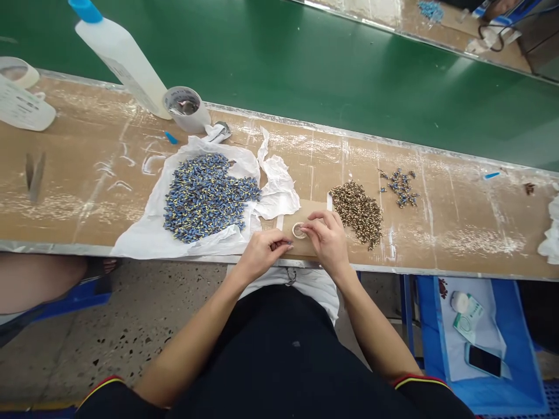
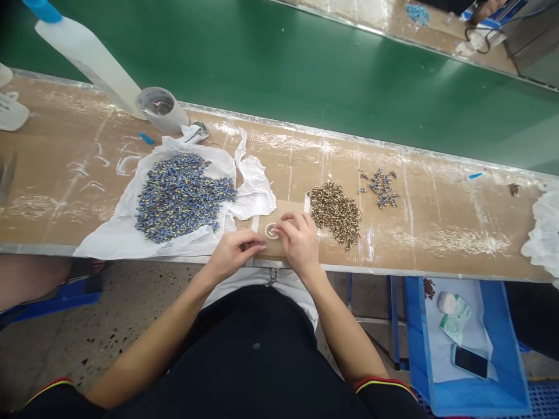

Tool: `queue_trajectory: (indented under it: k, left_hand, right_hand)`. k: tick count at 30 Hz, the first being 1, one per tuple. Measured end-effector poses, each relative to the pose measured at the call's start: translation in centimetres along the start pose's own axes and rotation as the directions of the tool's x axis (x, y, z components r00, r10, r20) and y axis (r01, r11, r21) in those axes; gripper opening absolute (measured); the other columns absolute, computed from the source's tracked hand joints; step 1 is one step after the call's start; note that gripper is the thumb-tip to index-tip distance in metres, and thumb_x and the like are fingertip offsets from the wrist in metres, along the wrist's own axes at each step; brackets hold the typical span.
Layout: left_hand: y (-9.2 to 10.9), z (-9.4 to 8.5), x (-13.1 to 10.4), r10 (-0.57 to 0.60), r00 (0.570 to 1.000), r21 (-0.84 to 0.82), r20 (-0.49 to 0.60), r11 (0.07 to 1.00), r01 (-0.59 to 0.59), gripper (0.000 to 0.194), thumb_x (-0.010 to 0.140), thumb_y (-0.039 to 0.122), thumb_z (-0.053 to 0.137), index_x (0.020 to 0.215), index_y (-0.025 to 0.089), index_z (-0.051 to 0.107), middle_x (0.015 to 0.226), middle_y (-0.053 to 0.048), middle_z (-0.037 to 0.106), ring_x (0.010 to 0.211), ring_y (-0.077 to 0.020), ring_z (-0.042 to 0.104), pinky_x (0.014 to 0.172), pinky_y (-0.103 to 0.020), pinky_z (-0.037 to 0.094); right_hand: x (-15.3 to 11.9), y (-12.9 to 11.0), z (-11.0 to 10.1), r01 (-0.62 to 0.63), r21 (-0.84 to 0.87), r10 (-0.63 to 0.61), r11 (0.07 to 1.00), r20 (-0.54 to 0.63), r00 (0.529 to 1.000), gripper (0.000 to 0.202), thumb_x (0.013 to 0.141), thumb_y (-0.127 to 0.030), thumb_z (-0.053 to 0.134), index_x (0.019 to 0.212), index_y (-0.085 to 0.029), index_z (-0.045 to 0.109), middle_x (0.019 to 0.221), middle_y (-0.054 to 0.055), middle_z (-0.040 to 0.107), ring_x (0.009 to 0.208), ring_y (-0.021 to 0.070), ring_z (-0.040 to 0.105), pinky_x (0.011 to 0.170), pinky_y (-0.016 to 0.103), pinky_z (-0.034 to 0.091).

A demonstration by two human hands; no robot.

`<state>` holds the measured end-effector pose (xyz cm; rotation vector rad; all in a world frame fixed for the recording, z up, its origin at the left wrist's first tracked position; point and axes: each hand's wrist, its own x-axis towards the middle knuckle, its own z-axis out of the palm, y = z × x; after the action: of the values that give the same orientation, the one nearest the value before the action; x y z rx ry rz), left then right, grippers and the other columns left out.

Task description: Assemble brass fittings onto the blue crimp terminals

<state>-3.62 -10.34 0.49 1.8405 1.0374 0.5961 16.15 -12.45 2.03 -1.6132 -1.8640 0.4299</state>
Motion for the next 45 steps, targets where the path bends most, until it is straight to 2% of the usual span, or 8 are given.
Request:
queue_trajectory:
  k: [4, 8, 11, 13, 18, 35, 45]
  left_hand:
    - [-0.3, 0.4, 0.2, 0.022, 1.000, -0.006, -0.010, 1.000, -0.022, 0.012, 0.086, 0.016, 0.064, 0.093, 0.016, 0.074, 0.080, -0.003, 0.070, 0.063, -0.0105, 0.056, 0.060, -0.021, 0.043]
    - [-0.5, 0.5, 0.4, 0.032, 0.999, -0.006, -0.001, 0.999, -0.032, 0.010, 0.085, 0.014, 0.066, 0.091, 0.016, 0.075, 0.081, -0.003, 0.070, 0.065, -0.0111, 0.058, 0.061, -0.021, 0.043]
    - [-0.6, 0.5, 0.4, 0.036, 0.999, -0.006, 0.006, 0.999, -0.036, 0.010, 0.085, 0.014, 0.067, 0.090, 0.016, 0.075, 0.082, -0.003, 0.070, 0.067, -0.0117, 0.059, 0.062, -0.021, 0.043]
    - [-0.5, 0.4, 0.5, 0.038, 0.999, -0.008, 0.009, 0.999, -0.038, 0.011, 0.084, 0.014, 0.067, 0.091, 0.016, 0.075, 0.081, -0.003, 0.070, 0.067, -0.0119, 0.059, 0.062, -0.022, 0.043]
    - [-0.7, 0.5, 0.4, 0.044, 0.999, -0.009, 0.013, 0.999, -0.044, 0.012, 0.085, 0.014, 0.066, 0.092, 0.016, 0.075, 0.081, -0.003, 0.070, 0.068, -0.0123, 0.059, 0.063, -0.022, 0.043]
    - [-0.6, 0.5, 0.4, 0.023, 0.999, 0.007, 0.036, 1.000, -0.024, 0.015, 0.086, 0.013, 0.064, 0.095, 0.016, 0.075, 0.080, -0.002, 0.068, 0.067, -0.0118, 0.057, 0.063, -0.022, 0.041]
    - [-1.1, 0.6, 0.2, 0.024, 0.999, -0.009, 0.033, 1.000, -0.024, 0.012, 0.086, 0.017, 0.064, 0.092, 0.016, 0.075, 0.078, -0.002, 0.067, 0.067, -0.0121, 0.056, 0.062, -0.022, 0.040]
  right_hand:
    - [-0.6, 0.6, 0.1, -0.088, 0.213, 0.100, 0.973, -0.046, 0.994, 0.014, 0.092, -0.026, 0.061, 0.083, -0.021, 0.070, 0.097, 0.007, 0.065, 0.097, 0.0231, 0.058, 0.091, 0.041, 0.047]
    - [-1.4, 0.7, 0.4, -0.221, 0.498, 0.295, 0.838, -0.074, 0.953, 0.015, 0.093, -0.030, 0.060, 0.084, -0.020, 0.067, 0.090, 0.006, 0.069, 0.091, 0.0208, 0.065, 0.086, 0.037, 0.050]
    - [-2.1, 0.1, 0.3, -0.284, 0.589, 0.362, 0.757, -0.017, 0.932, 0.016, 0.092, -0.034, 0.062, 0.089, -0.020, 0.069, 0.086, 0.005, 0.072, 0.083, 0.0194, 0.067, 0.080, 0.034, 0.052]
    - [-2.4, -0.4, 0.2, -0.291, 0.584, 0.355, 0.757, 0.006, 0.935, 0.016, 0.092, -0.034, 0.063, 0.089, -0.020, 0.070, 0.086, 0.005, 0.073, 0.081, 0.0190, 0.068, 0.078, 0.033, 0.053]
    - [-2.8, -1.2, 0.4, -0.262, 0.498, 0.313, 0.826, -0.019, 0.950, 0.016, 0.092, -0.032, 0.062, 0.089, -0.020, 0.071, 0.087, 0.005, 0.075, 0.082, 0.0190, 0.069, 0.078, 0.032, 0.052]
    - [-2.9, -1.7, 0.9, -0.157, 0.385, 0.197, 0.910, -0.068, 0.978, 0.011, 0.093, -0.027, 0.062, 0.093, -0.022, 0.071, 0.086, 0.003, 0.075, 0.075, 0.0168, 0.067, 0.071, 0.030, 0.052]
    - [-3.1, -1.6, 1.1, -0.176, 0.378, 0.217, 0.909, -0.069, 0.974, 0.013, 0.093, -0.029, 0.061, 0.091, -0.021, 0.071, 0.085, 0.003, 0.075, 0.074, 0.0171, 0.067, 0.071, 0.030, 0.053]
